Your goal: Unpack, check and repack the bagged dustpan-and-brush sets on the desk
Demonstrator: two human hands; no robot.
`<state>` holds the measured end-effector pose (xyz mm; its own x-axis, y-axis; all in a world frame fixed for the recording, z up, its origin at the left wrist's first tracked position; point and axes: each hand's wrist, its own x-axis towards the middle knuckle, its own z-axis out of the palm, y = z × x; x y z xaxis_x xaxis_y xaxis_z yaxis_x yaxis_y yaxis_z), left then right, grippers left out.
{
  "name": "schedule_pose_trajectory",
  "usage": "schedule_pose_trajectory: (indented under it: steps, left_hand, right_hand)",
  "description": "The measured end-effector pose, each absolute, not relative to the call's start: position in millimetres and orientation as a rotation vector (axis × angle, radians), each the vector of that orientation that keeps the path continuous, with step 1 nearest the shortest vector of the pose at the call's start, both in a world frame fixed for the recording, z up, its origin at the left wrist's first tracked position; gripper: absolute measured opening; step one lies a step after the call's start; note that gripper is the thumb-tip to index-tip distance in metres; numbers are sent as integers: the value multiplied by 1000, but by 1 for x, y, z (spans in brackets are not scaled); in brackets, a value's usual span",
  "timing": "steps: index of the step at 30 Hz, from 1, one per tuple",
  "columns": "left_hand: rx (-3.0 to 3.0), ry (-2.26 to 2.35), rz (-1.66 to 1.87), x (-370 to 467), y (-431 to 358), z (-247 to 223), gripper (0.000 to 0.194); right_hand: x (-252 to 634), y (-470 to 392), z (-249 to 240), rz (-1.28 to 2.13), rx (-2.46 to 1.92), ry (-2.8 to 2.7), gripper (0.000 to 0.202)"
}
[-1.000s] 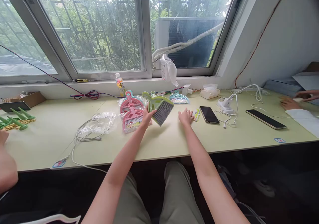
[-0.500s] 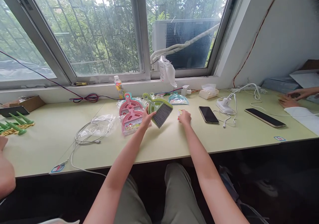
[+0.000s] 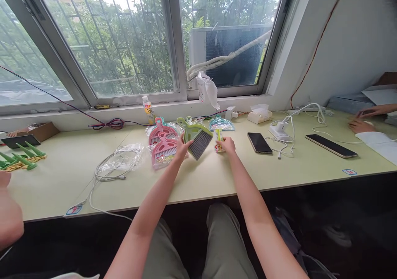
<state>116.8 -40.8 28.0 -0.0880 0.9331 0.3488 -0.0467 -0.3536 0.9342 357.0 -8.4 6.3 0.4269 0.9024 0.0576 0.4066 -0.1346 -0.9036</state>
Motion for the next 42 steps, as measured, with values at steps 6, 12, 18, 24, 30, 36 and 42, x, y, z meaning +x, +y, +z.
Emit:
schedule_pose_trajectory:
  steps: [6, 12, 18, 24, 30, 36, 42]
  left_hand:
    - [1368, 1106, 1637, 118, -40, 26, 62]
    - [1306, 1107, 1677, 120, -41, 26, 55]
    - [1301, 1089, 1708, 123, -42, 23, 57]
    - [1368, 990, 1718, 124, -43, 24, 73]
    - [1436, 1099, 1769, 125, -46, 24, 97]
    - [1401, 1070, 1794, 125, -48, 25, 98]
    - [1445, 1056, 1807, 128, -53, 29, 96]
  right_hand:
    - [342, -10, 17, 826, -1346, -584, 23]
    - [331, -17, 25, 1112, -955, -644, 21]
    - [310, -28, 28, 1132, -805, -1017, 54]
    - [291, -34, 22, 867, -926, -1135, 56]
    - [290, -38, 24, 479, -1171, -1361, 42]
    - [291, -46, 32, 341, -1243, -1476, 36]
    - [290, -51, 36, 565, -1062, -1284, 39]
